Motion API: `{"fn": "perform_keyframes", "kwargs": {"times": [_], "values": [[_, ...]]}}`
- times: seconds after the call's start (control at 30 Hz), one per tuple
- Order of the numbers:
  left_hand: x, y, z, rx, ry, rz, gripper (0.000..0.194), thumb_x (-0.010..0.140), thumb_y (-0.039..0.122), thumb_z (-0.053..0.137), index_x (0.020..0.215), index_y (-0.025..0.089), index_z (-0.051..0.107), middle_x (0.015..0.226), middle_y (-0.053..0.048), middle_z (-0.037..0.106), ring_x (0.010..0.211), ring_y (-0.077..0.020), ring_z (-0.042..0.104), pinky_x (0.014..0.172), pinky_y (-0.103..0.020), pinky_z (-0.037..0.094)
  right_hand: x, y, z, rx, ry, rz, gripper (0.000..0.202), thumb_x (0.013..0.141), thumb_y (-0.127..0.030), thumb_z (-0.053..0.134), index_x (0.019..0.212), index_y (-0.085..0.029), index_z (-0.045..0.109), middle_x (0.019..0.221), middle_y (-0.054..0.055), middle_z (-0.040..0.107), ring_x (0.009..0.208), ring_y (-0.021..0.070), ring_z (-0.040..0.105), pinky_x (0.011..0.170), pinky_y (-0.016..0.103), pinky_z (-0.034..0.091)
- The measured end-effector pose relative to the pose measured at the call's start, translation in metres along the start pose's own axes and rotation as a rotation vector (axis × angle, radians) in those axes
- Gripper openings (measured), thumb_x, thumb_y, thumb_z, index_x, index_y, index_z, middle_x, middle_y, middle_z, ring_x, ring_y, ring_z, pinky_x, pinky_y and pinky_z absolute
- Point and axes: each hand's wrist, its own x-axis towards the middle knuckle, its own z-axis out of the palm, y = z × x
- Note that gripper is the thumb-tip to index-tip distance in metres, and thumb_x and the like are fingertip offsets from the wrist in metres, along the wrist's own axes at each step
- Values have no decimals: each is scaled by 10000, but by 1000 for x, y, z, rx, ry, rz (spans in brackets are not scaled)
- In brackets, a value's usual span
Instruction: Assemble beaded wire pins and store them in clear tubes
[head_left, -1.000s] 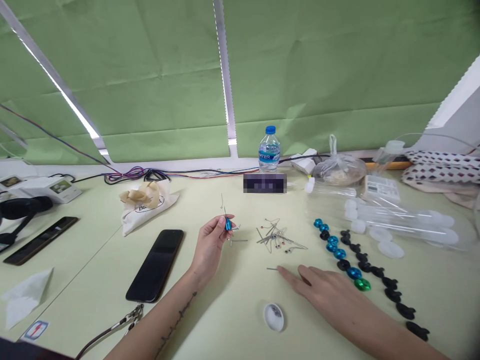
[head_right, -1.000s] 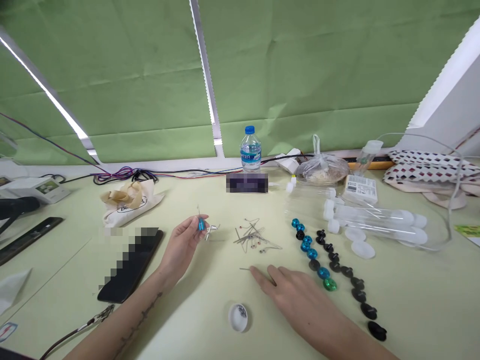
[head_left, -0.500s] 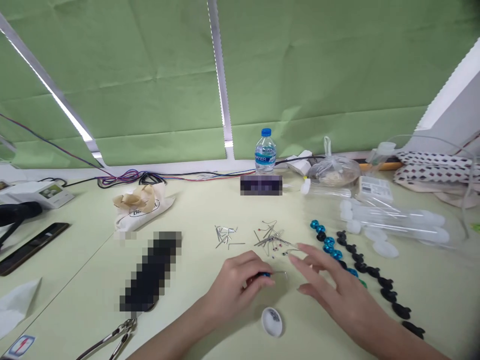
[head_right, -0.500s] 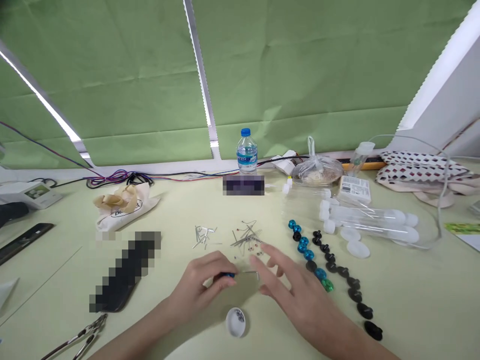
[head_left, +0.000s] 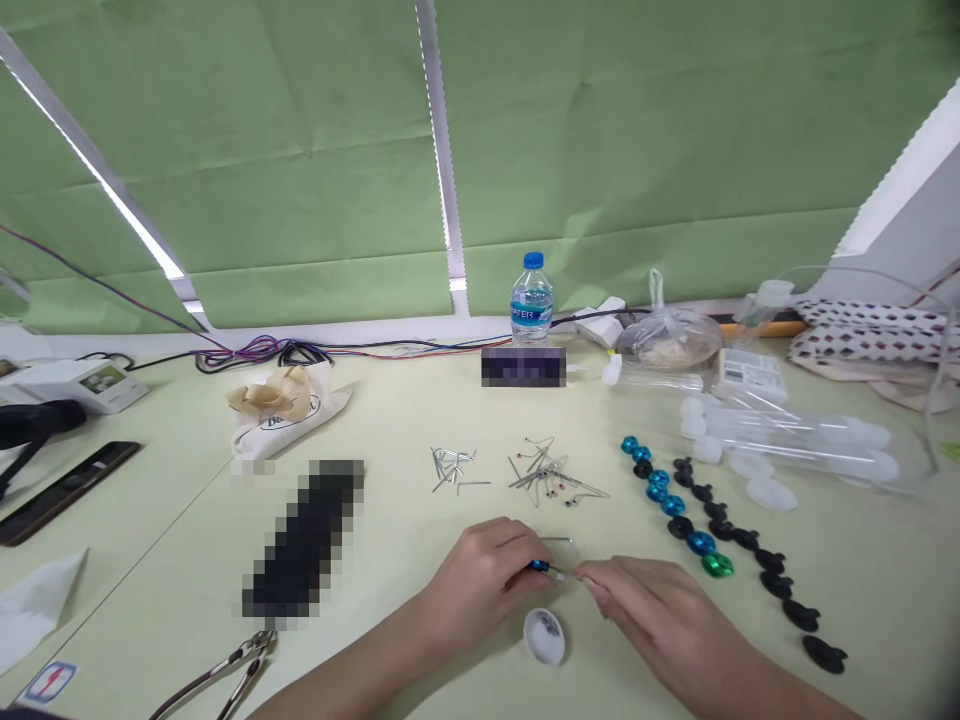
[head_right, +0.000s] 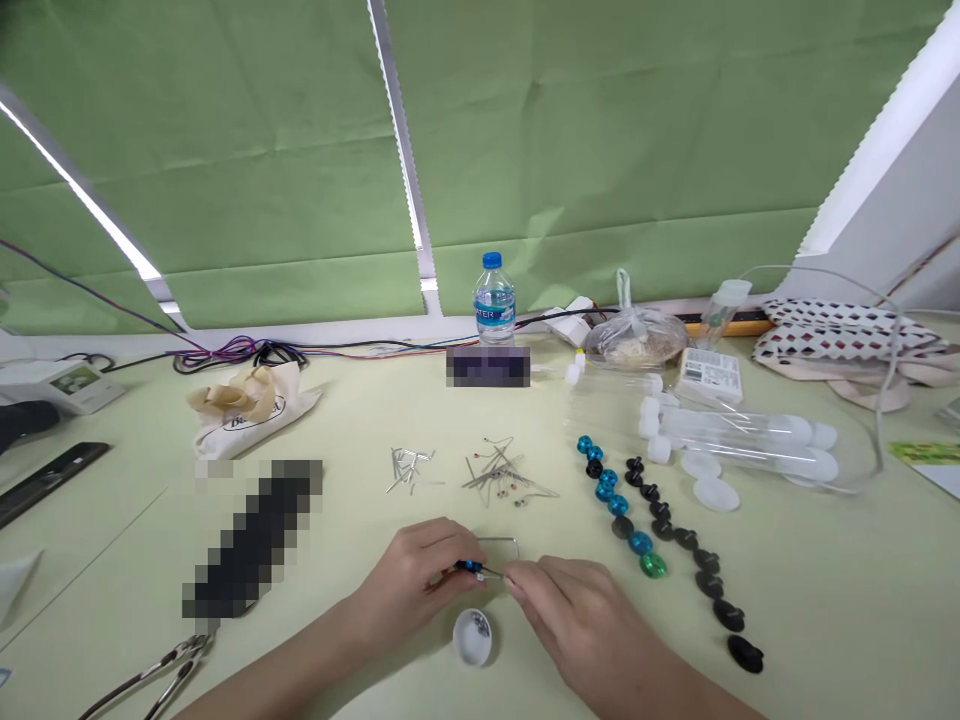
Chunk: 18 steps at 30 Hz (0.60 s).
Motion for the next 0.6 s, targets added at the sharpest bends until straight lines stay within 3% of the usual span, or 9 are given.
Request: {"fn": "perform_keyframes", "kwargs": {"times": [0.1,0.2,0.27,0.37,0.47,0.6], "values": [[3,-3,-2,-131,72,-95,126,815,245,615,876,209,719,780,-71,662,671,-181,561,606,-276,408,6,2,-8,-35,22,36,261,964,-229,342,1159,-199,514,720,17,659,607,156,625,545,260,483],[10,-9,-11,-378,225,-263,66,737,219,691,796,195,711,769,-49,669,683,-176,572,639,-276,433,13,11,-22,-107,55,158,356,960,-308,346,1290,-205,431,790,31,686,664,170,656,572,268,517],[15,-15,-20,-565,300,-352,60,735,215,687,777,173,697,735,-39,667,633,-154,566,639,-277,446,16,22,-32,-198,69,231,321,959,-310,332,1197,-216,525,885,55,699,781,197,668,655,301,529],[18,-22,-28,-768,361,-377,134,744,240,690,851,160,693,800,-52,688,683,-148,592,708,-291,467,15,46,-47,-361,87,273,337,953,-313,316,1007,-207,631,1013,89,690,916,248,648,768,363,505],[18,-27,-28,-892,355,-417,246,720,249,725,945,156,687,889,-75,699,822,-168,613,807,-305,465,10,70,-60,-486,5,387,326,940,-286,330,988,-208,643,1020,105,683,907,266,635,687,350,494],[15,-30,-24,-977,323,-452,272,704,238,750,954,149,688,915,-79,687,865,-162,611,846,-294,456,6,89,-68,-449,-104,523,291,931,-308,364,946,-236,646,991,70,691,865,262,639,622,323,464]]}}
